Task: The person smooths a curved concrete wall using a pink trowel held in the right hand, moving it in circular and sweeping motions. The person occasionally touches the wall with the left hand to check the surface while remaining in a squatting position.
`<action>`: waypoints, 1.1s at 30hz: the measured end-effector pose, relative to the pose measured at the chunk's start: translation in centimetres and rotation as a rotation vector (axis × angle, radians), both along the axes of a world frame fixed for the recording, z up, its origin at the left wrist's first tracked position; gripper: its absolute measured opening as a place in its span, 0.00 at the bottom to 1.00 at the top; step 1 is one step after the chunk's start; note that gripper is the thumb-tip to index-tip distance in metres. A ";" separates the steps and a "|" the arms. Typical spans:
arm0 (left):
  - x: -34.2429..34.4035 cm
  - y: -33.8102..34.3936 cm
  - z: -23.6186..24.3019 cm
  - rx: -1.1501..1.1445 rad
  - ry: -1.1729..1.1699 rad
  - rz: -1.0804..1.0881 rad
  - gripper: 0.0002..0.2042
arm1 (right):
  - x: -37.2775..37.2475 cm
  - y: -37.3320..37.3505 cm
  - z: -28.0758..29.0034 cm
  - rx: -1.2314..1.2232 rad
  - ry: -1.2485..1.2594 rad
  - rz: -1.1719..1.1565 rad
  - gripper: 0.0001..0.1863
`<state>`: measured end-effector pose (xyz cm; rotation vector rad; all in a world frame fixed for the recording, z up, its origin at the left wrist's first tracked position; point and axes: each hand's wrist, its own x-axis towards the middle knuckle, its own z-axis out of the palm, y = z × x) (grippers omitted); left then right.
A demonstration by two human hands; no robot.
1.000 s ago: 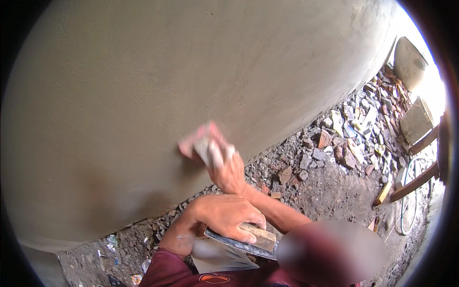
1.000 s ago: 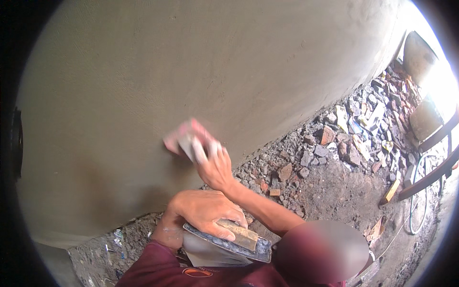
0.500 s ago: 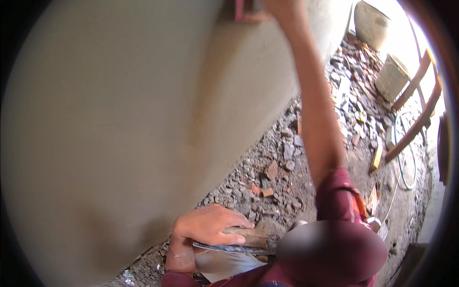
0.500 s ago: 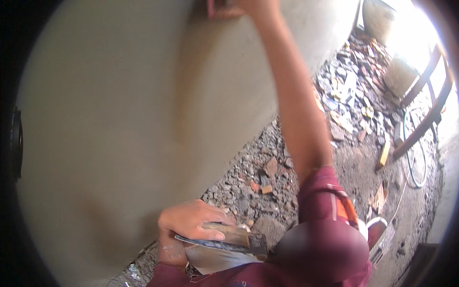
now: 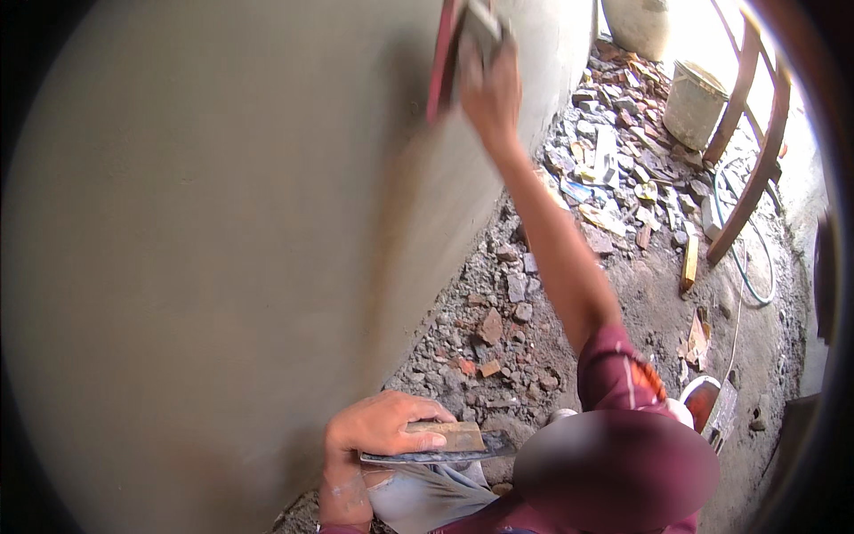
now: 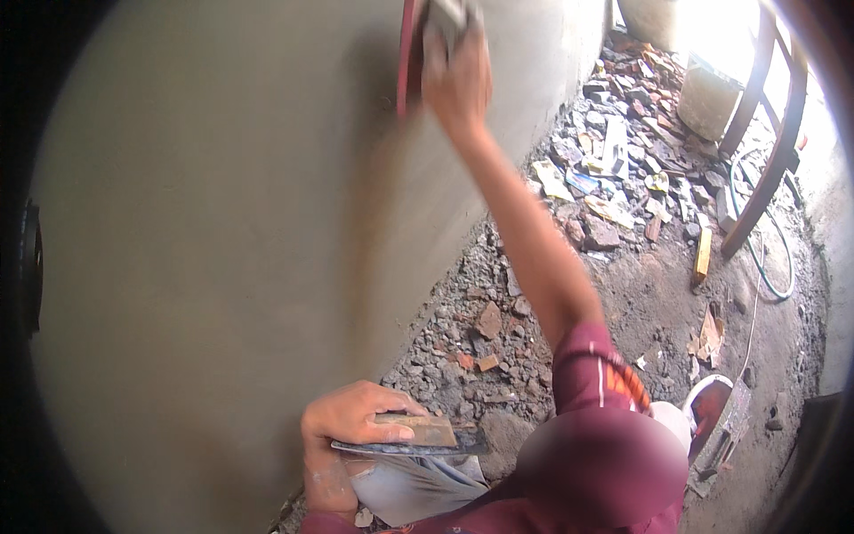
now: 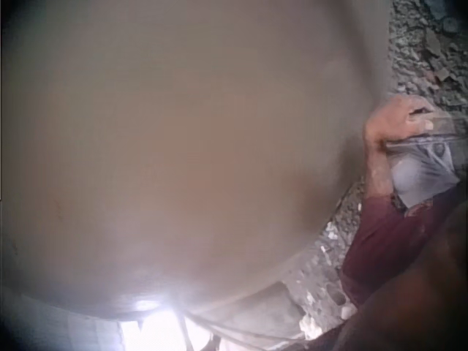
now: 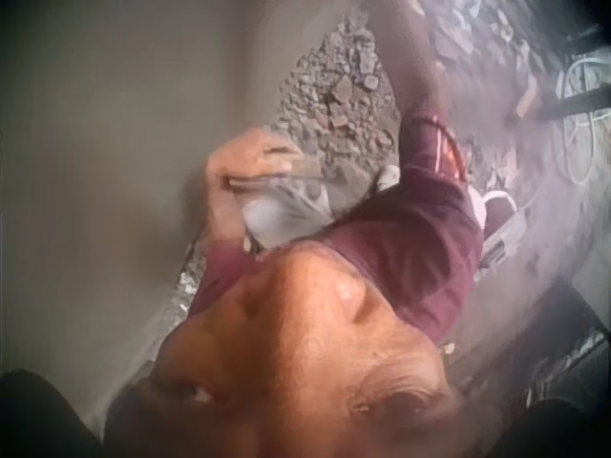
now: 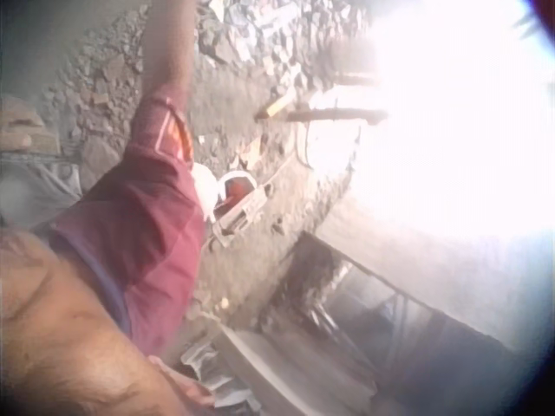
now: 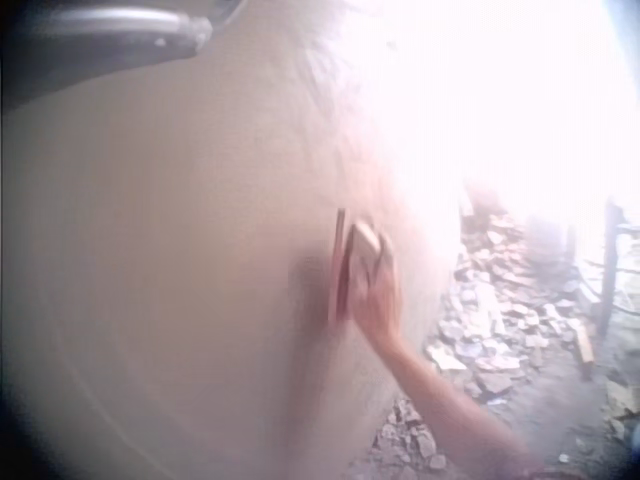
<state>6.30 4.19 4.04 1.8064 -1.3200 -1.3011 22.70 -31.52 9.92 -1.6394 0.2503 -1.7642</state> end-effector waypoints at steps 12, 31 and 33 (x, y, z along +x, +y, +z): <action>-0.6 -1.8 0.1 0.056 -0.036 -0.063 0.21 | -12.6 21.7 -24.9 0.239 0.657 0.634 0.36; 1.1 -0.8 -2.1 0.096 -0.217 0.000 0.23 | -3.4 14.2 -5.3 -0.343 -0.026 0.247 0.39; 0.5 -2.0 -1.6 0.147 -0.235 -0.017 0.23 | -5.5 15.9 -11.7 -0.336 0.061 0.281 0.39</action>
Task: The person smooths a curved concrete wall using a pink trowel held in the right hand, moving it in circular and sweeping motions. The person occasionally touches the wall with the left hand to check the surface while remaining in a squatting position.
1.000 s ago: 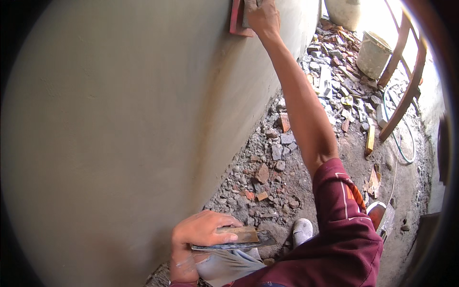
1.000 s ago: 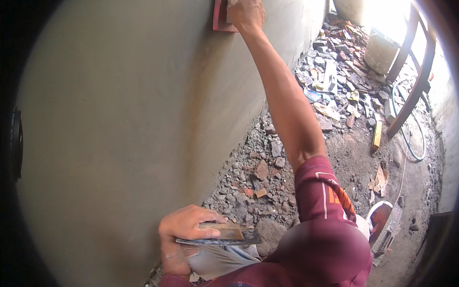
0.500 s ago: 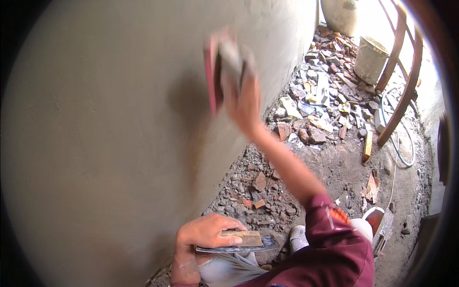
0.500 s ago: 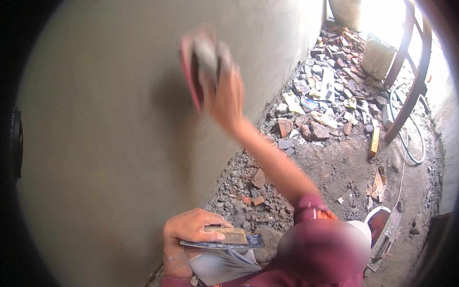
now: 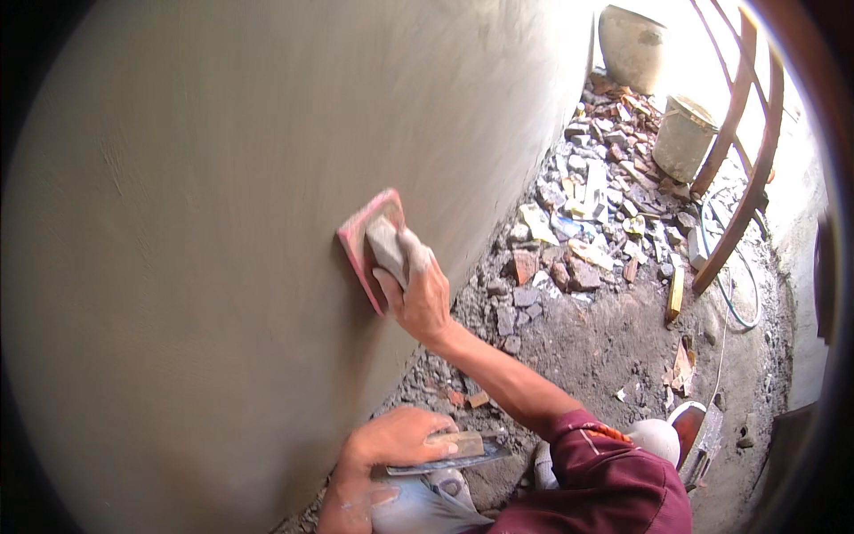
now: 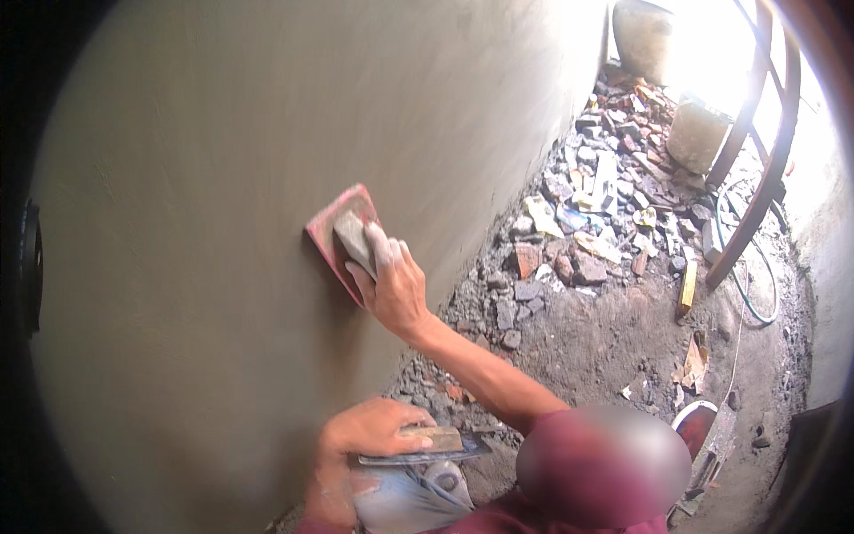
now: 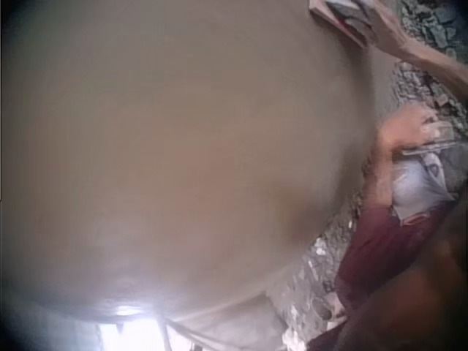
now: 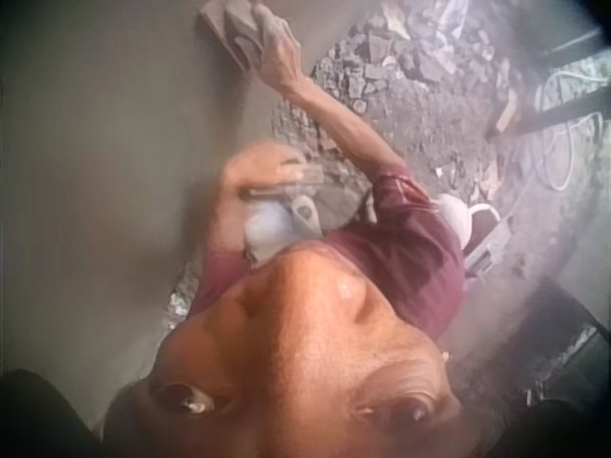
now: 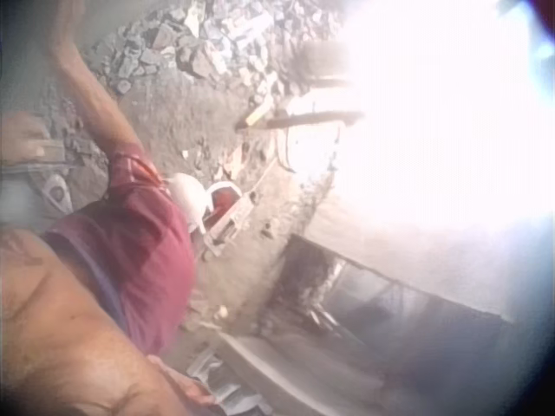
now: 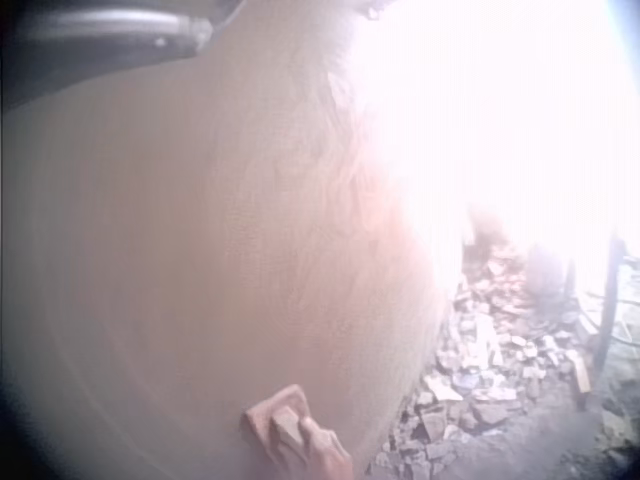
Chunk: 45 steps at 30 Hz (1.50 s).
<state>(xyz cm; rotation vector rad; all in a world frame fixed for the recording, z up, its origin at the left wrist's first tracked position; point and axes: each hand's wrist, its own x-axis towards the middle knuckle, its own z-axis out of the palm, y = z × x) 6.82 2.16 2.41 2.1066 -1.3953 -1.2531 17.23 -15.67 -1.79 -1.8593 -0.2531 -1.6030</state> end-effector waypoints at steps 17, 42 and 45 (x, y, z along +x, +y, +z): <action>2.4 -0.5 -2.9 -0.005 0.036 0.028 0.22 | 7.5 -11.0 20.1 0.025 -0.057 -0.210 0.28; 3.0 -2.5 -4.9 0.122 -0.037 -0.131 0.23 | 7.4 -10.1 26.6 -0.264 -0.210 -0.218 0.23; 2.8 -5.4 -6.5 0.058 -0.032 -0.111 0.22 | 5.7 -14.2 43.6 -0.469 0.030 -0.727 0.13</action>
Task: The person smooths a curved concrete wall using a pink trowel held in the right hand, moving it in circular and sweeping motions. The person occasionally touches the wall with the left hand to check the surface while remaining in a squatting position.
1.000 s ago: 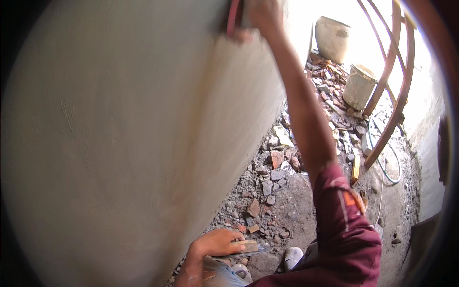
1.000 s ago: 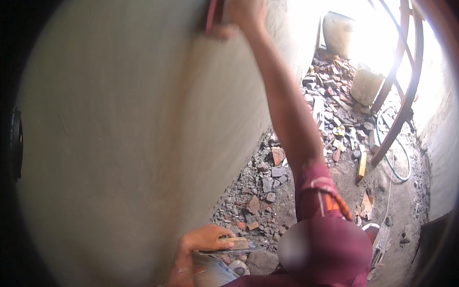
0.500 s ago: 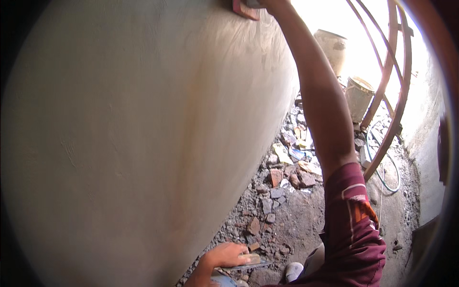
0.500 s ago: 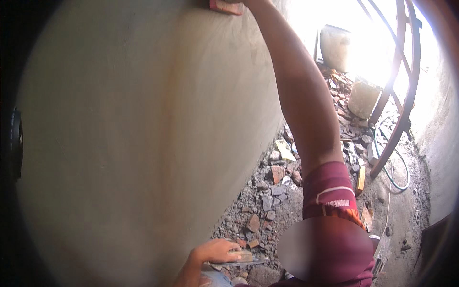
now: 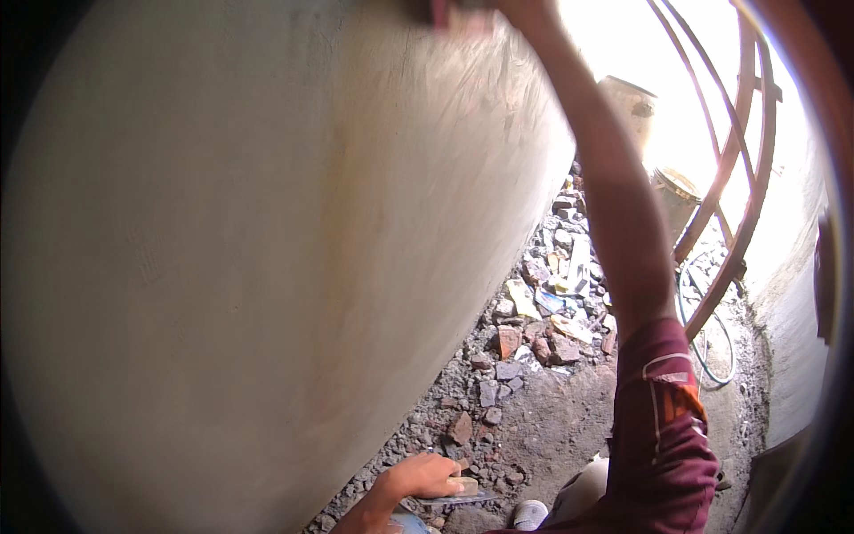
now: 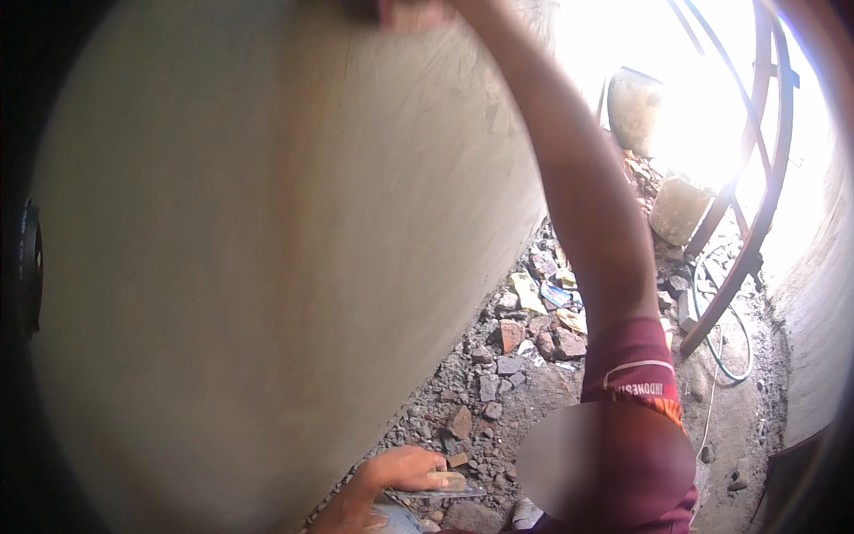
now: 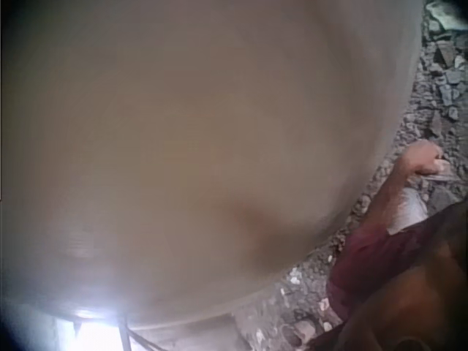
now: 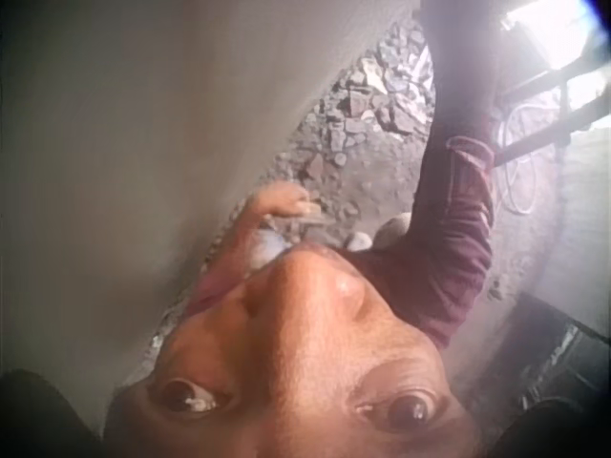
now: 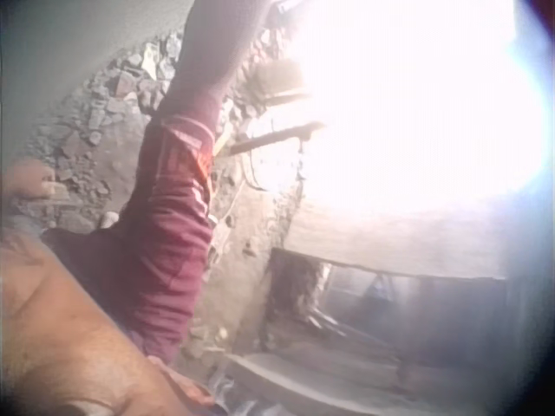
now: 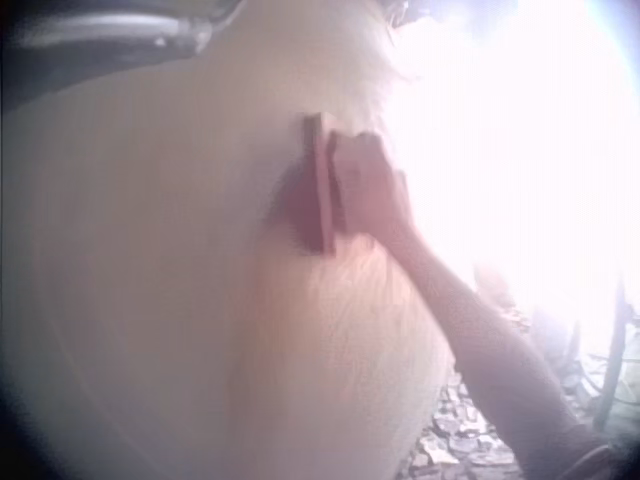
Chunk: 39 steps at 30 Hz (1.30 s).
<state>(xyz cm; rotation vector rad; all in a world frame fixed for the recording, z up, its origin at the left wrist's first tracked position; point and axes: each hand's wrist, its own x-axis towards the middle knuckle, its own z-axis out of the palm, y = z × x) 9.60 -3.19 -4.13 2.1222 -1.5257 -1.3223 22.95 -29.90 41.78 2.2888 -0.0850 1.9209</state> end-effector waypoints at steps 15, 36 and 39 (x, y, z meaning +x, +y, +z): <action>0.1 2.2 0.2 0.083 -0.032 -0.008 0.22 | 4.0 -1.4 -20.5 0.188 -0.272 0.528 0.29; 5.1 -0.3 -6.6 0.134 0.110 0.063 0.23 | 8.7 -9.8 -7.0 -0.017 0.199 -0.342 0.13; 5.2 -1.6 -6.7 0.128 0.097 0.025 0.23 | 8.7 -13.1 -4.8 0.114 0.340 -0.337 0.18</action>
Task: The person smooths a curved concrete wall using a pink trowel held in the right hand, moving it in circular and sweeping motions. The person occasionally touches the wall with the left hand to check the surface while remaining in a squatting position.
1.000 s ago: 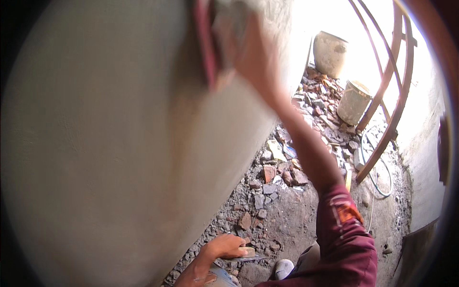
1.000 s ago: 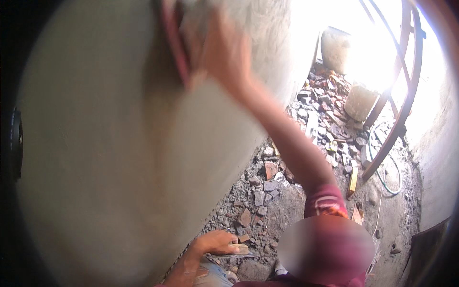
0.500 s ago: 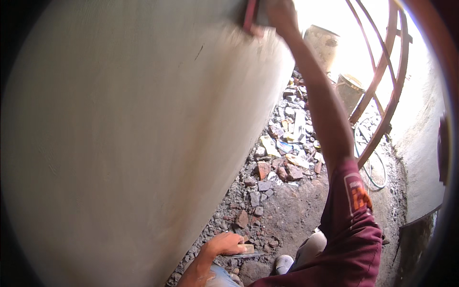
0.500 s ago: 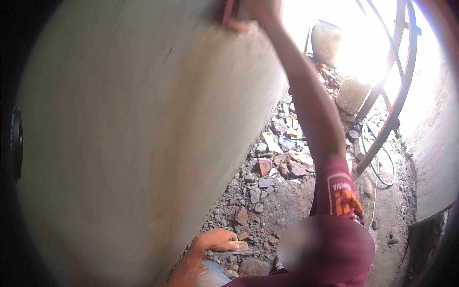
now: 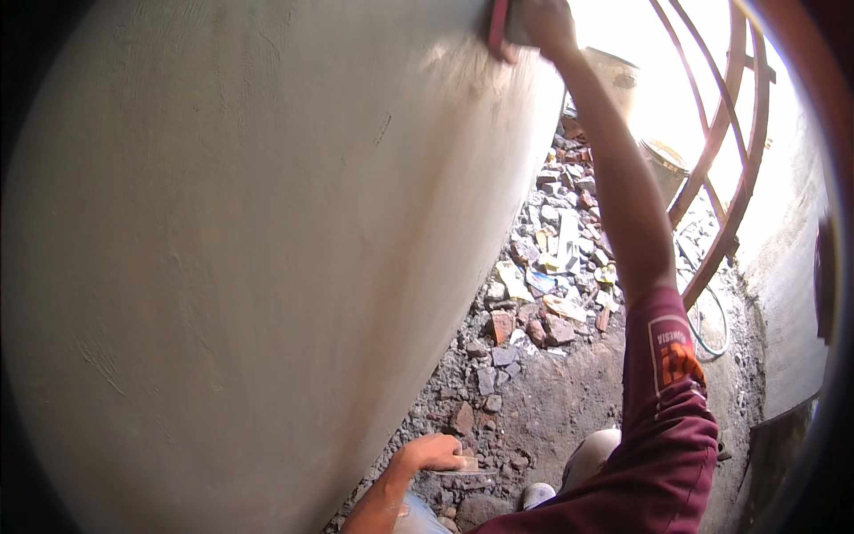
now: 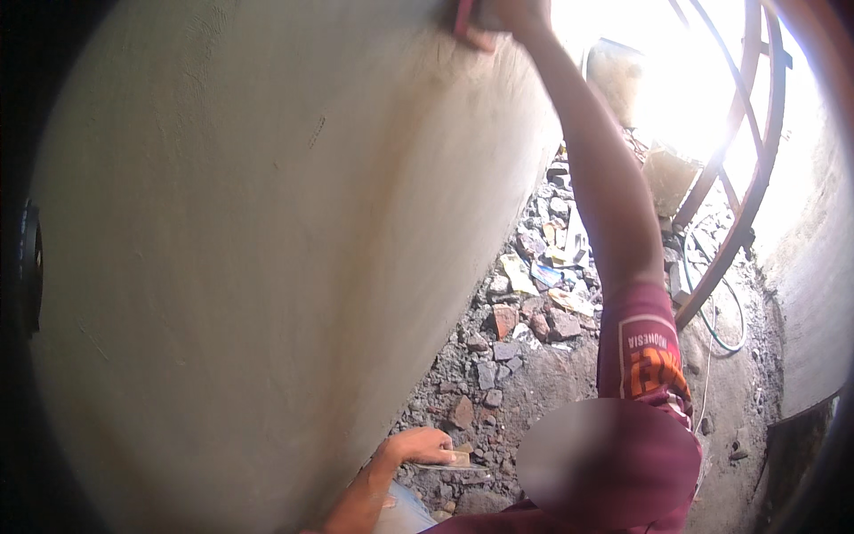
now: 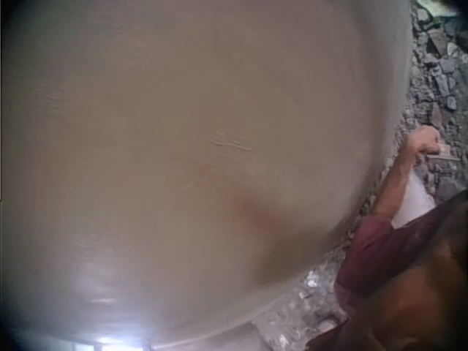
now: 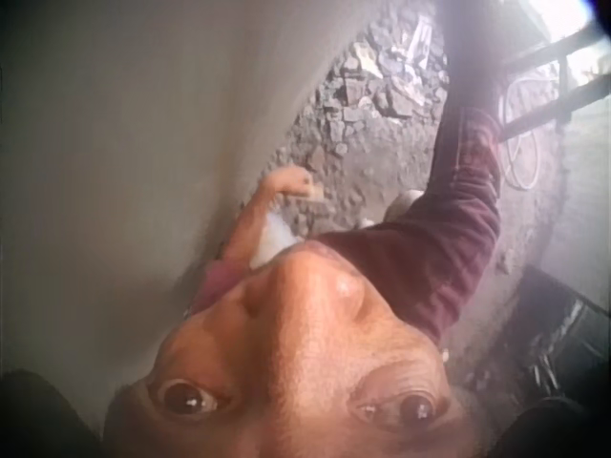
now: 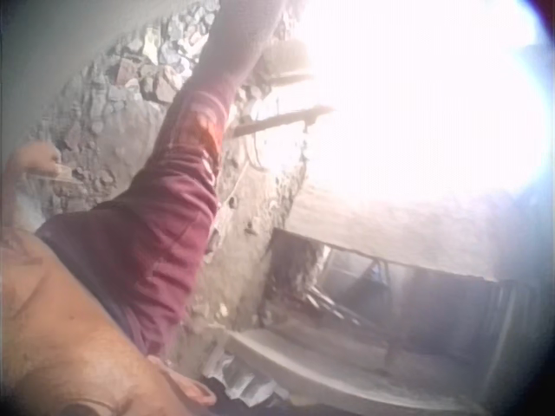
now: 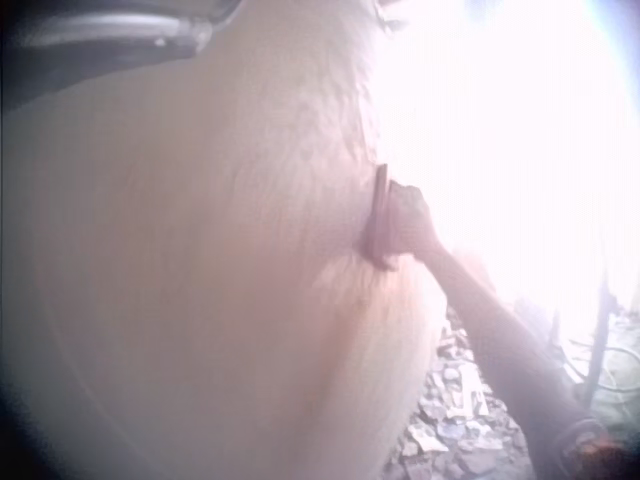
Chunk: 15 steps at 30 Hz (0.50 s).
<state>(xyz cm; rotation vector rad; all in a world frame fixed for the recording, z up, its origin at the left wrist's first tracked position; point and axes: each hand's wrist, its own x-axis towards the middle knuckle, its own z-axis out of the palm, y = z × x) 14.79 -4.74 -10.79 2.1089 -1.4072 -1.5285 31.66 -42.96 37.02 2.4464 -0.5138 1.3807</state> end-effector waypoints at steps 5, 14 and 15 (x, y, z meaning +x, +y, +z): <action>0.4 -0.9 0.8 -0.018 0.106 0.070 0.23 | -1.5 -2.0 2.7 -0.080 -0.029 0.061 0.23; 0.1 -2.6 -1.0 -0.031 0.065 -0.041 0.24 | -2.3 -4.5 -0.2 0.468 0.080 0.217 0.18; 1.0 -2.3 -1.5 -0.007 0.063 -0.064 0.24 | -2.3 -1.1 -5.0 0.438 -0.224 0.448 0.23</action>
